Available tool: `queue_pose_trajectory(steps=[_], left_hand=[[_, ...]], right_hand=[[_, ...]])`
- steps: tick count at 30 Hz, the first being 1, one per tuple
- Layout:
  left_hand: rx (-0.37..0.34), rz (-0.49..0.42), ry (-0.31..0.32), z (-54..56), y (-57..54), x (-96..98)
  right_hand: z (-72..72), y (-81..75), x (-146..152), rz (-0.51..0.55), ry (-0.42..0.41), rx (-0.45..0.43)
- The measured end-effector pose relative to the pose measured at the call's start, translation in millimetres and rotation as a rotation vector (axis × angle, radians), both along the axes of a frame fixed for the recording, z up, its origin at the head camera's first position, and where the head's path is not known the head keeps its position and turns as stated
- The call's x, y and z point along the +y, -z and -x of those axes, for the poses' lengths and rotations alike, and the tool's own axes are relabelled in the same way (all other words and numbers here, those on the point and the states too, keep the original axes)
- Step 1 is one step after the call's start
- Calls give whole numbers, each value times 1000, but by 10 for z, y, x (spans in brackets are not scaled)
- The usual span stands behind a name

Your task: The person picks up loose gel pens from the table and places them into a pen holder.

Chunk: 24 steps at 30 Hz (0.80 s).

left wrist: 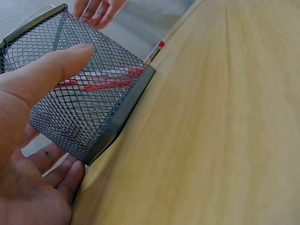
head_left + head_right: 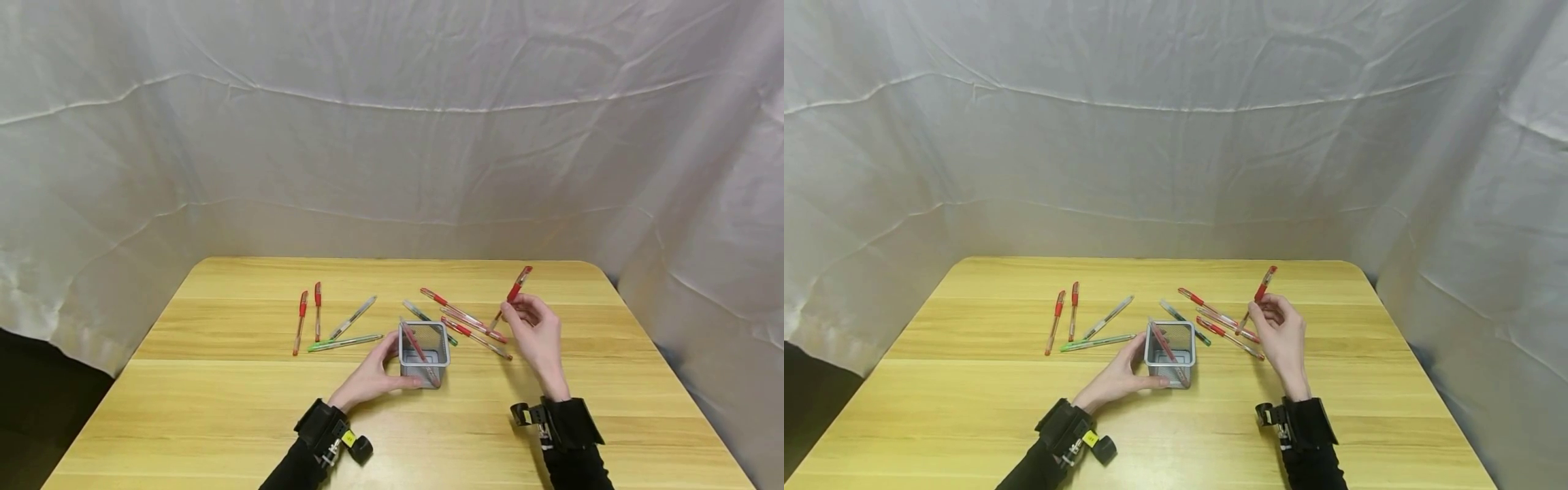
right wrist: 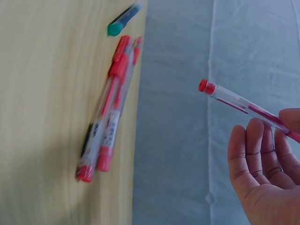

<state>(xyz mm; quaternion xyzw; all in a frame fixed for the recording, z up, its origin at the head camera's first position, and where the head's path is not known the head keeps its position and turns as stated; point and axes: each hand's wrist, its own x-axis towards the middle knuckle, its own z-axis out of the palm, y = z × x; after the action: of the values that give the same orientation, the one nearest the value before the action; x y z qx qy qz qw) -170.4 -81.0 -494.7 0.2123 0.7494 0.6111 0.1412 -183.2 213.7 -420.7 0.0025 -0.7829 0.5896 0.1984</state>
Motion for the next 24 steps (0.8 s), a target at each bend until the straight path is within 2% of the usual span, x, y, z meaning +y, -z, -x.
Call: queue_pose_trajectory(steps=[8,9,12,15,18,24], left_hand=[[-8,-8,7,0,-2,-3],[-6,-8,8,-1,-3,-4],[-1,-5,9,1,-4,-4],[3,-2,7,2,-2,-4],[4,-2,6,3,2,-6],[8,-13,19,20,21,-9]], right_hand=[[86,199,72,181,-203,227],[48,144,32,152,-177,214],[21,92,-13,164,-180,229],[-80,-62,-125,110,-128,200],[-118,-109,-174,120,-145,222],[-187,-191,-286,79,-123,183]])
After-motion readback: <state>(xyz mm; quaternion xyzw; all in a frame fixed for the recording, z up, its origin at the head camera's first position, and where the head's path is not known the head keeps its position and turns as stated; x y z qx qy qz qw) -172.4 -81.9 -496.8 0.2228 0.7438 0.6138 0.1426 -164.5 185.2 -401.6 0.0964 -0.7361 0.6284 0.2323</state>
